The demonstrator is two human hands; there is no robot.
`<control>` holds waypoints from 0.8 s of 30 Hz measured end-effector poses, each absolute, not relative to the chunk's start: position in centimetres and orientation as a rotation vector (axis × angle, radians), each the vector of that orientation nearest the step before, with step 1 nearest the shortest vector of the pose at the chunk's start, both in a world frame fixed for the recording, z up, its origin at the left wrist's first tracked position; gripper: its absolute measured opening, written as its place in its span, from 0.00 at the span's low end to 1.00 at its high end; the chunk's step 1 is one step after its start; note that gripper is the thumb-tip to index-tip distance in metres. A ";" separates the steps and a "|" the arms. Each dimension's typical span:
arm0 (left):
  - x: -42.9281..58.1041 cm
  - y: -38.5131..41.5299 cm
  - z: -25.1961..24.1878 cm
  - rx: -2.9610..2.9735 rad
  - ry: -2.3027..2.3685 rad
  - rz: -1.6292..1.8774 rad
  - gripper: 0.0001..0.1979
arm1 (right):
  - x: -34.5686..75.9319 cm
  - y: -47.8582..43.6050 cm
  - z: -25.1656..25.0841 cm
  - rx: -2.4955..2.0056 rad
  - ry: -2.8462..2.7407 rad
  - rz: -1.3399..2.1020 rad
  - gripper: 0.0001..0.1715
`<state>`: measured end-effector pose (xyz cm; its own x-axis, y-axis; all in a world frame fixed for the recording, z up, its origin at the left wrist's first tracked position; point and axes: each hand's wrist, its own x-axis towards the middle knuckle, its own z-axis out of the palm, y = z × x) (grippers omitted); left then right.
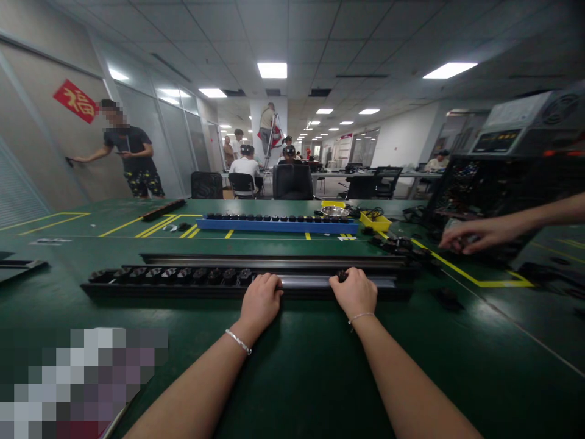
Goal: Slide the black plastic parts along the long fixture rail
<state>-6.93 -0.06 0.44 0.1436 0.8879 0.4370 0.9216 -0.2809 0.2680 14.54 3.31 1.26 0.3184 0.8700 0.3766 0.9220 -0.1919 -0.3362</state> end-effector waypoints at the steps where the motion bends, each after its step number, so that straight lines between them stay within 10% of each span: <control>1: -6.9 -0.1 0.5 -2.330 -1.854 -0.809 0.05 | 14.6 3.3 1.3 -2.093 -1.575 -0.133 0.18; 24: -6.9 0.1 0.4 -2.334 -1.884 -0.830 0.05 | 16.1 3.6 1.0 -2.091 -1.545 -0.218 0.17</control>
<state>-6.88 0.05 0.39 0.1251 0.8999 0.4179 0.9155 -0.2670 0.3009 16.06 3.64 0.99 0.3343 0.8409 0.4256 0.9259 -0.2088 -0.3147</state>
